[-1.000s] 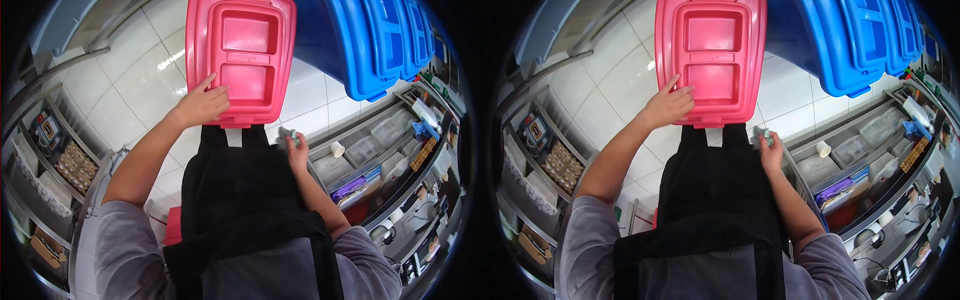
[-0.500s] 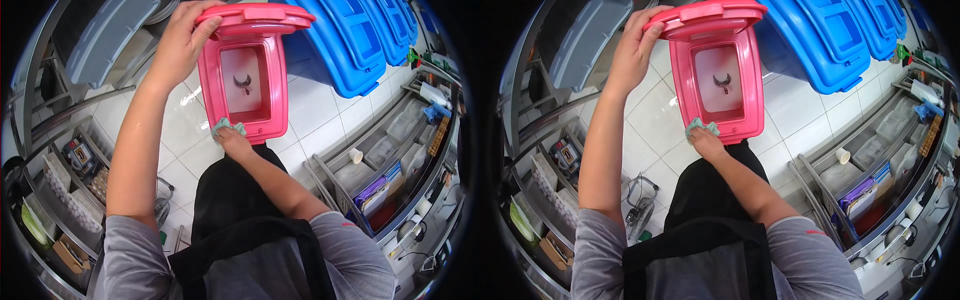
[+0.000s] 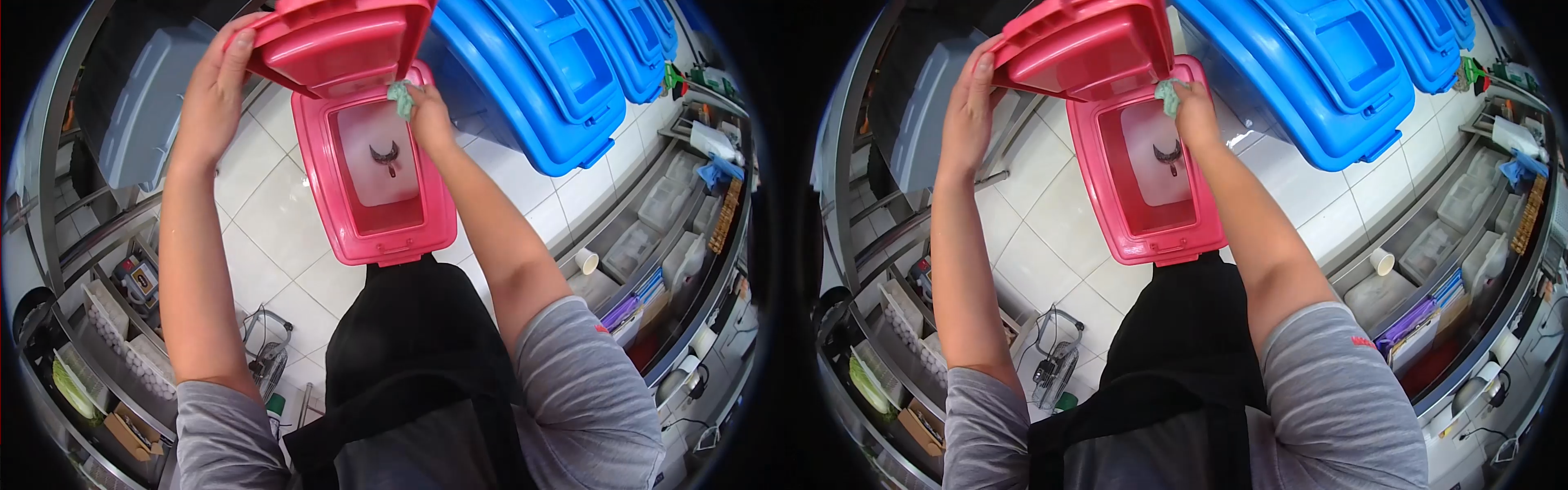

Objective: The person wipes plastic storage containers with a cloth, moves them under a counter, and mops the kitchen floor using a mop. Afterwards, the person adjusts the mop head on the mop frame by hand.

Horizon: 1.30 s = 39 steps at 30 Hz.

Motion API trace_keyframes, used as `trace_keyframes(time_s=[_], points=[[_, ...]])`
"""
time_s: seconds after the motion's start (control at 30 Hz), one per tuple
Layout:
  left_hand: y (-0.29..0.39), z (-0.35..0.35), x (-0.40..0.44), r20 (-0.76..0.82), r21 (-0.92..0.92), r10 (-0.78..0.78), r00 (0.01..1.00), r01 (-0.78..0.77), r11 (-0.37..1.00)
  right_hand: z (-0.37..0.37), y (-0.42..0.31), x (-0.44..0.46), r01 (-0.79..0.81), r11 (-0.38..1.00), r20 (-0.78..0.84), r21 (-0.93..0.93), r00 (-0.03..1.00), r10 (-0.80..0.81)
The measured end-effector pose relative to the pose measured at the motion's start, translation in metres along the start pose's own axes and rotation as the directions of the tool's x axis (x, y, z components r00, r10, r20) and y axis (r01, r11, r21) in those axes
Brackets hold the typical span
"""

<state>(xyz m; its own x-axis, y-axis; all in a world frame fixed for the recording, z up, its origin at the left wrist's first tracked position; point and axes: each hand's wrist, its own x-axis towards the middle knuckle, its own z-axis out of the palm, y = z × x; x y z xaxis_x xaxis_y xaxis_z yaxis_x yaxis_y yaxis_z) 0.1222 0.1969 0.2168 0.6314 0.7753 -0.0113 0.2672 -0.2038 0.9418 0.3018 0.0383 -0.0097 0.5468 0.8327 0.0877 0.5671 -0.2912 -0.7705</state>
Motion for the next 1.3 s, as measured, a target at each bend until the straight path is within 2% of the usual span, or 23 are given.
trace_keyframes(time_s=[0.07, 0.1, 0.13, 0.17, 0.2, 0.23, 0.27, 0.3, 0.33, 0.37, 0.4, 0.47, 0.57, 0.67, 0.77, 0.87, 0.97, 1.0, 1.07, 1.1, 1.13, 1.23, 1.3], points=[[0.004, -0.001, 0.001, -0.033, 0.037, -0.027, 0.999, 0.028, 0.999, -0.017, -0.006, -0.050, -0.195, 0.974, 0.133, 0.117, 0.975, 0.179], [0.006, -0.001, 0.000, -0.029, 0.038, -0.066, 0.997, 0.067, 0.997, -0.023, 0.007, -0.088, -0.069, 0.996, 0.132, -0.059, 0.988, 0.076], [0.005, -0.001, -0.002, -0.029, 0.037, -0.059, 0.998, 0.060, 0.997, -0.038, 0.007, -0.131, -0.054, 0.998, 0.170, -0.020, 0.984, 0.057], [0.004, -0.002, -0.006, -0.008, -0.009, -0.067, 0.998, 0.067, 0.998, -0.047, 0.012, -0.182, -0.219, 0.954, 0.254, 0.205, 0.953, 0.164], [0.002, -0.001, -0.013, 0.016, -0.052, -0.075, 0.997, 0.076, 0.996, -0.070, 0.011, -0.220, -0.140, 0.990, 0.336, 0.004, 0.933, 0.130], [0.001, -0.001, -0.023, 0.025, 0.036, 0.009, 1.000, -0.010, 0.999, -0.087, 0.018, -0.259, -0.102, 0.991, 0.501, -0.092, 0.855, 0.135], [0.000, 0.001, -0.041, 0.059, 0.107, -0.026, 0.998, 0.020, 0.994, -0.107, 0.018, -0.285, -0.067, 0.996, 0.614, -0.064, 0.784, 0.092], [-0.004, 0.003, -0.063, 0.092, 0.179, -0.064, 0.994, 0.046, 0.983, -0.128, 0.017, -0.306, -0.224, 0.969, 0.622, -0.107, 0.745, 0.241], [-0.021, 0.005, -0.088, 0.169, 0.363, 0.127, 0.977, -0.182, 0.914, -0.144, 0.021, -0.321, -0.378, 0.914, 0.622, -0.149, 0.682, 0.384], [-0.027, 0.012, -0.116, 0.244, 0.375, 0.116, 0.963, -0.204, 0.904, -0.157, 0.035, -0.332, -0.392, 0.897, 0.526, -0.206, 0.729, 0.439], [-0.037, 0.021, -0.141, 0.382, 0.445, 0.181, 0.906, -0.352, 0.823, -0.170, 0.049, -0.346, -0.414, 0.871, 0.422, -0.263, 0.763, 0.490], [-0.070, 0.046, -0.190, 0.566, 0.565, 0.037, 0.824, -0.420, 0.711, -0.190, 0.073, -0.346, -0.542, 0.770, 0.305, -0.337, 0.711, 0.634], [-0.118, 0.099, -0.222, 0.566, 0.604, 0.001, 0.824, -0.416, 0.680, -0.198, 0.089, -0.332, -0.624, 0.711, 0.184, -0.325, 0.696, 0.694], [-0.111, 0.158, -0.221, 0.713, 0.561, 0.003, 0.701, -0.574, 0.597, -0.179, 0.092, -0.335, -0.754, 0.631, 0.049, -0.184, 0.634, 0.772], [-0.132, 0.191, -0.224, 0.702, 0.590, 0.046, 0.710, -0.617, 0.521, -0.133, 0.077, -0.352, -0.877, 0.481, 0.084, -0.004, 0.479, 0.874], [-0.144, 0.195, -0.223, 0.713, 0.627, 0.056, 0.699, -0.671, 0.397, -0.077, 0.045, -0.366, -0.902, 0.414, 0.057, 0.122, 0.423, 0.904], [-0.148, 0.188, -0.222, 0.753, 0.577, 0.084, 0.653, -0.715, 0.395, -0.035, -0.001, -0.367, -0.947, 0.281, 0.107, 0.158, 0.299, 0.948], [-0.149, 0.187, -0.221, 0.770, 0.558, 0.094, 0.631, -0.738, 0.379, -0.023, -0.012, -0.370, -0.936, 0.279, 0.128, 0.214, 0.310, 0.942], [-0.151, 0.186, -0.217, 0.796, 0.531, 0.115, 0.595, -0.776, 0.342, 0.012, -0.014, -0.383, -0.922, 0.113, 0.278, 0.369, 0.226, 0.934], [-0.148, 0.186, -0.216, 0.797, 0.518, 0.130, 0.590, -0.777, 0.357, 0.016, -0.021, -0.379, -0.929, 0.019, 0.396, 0.369, 0.176, 0.901], [-0.147, 0.185, -0.216, 0.798, 0.505, 0.142, 0.586, -0.778, 0.373, 0.027, -0.023, -0.375, -0.922, 0.011, 0.397, 0.388, 0.178, 0.900], [-0.147, 0.180, -0.204, 0.842, 0.416, 0.104, 0.530, -0.760, 0.499, 0.058, -0.020, -0.376, -0.717, -0.145, 0.468, 0.682, 0.275, 0.840], [-0.144, 0.180, -0.195, 0.844, 0.352, 0.098, 0.527, -0.683, 0.639, 0.076, -0.013, -0.372, -0.611, -0.234, 0.479, 0.757, 0.274, 0.834]])
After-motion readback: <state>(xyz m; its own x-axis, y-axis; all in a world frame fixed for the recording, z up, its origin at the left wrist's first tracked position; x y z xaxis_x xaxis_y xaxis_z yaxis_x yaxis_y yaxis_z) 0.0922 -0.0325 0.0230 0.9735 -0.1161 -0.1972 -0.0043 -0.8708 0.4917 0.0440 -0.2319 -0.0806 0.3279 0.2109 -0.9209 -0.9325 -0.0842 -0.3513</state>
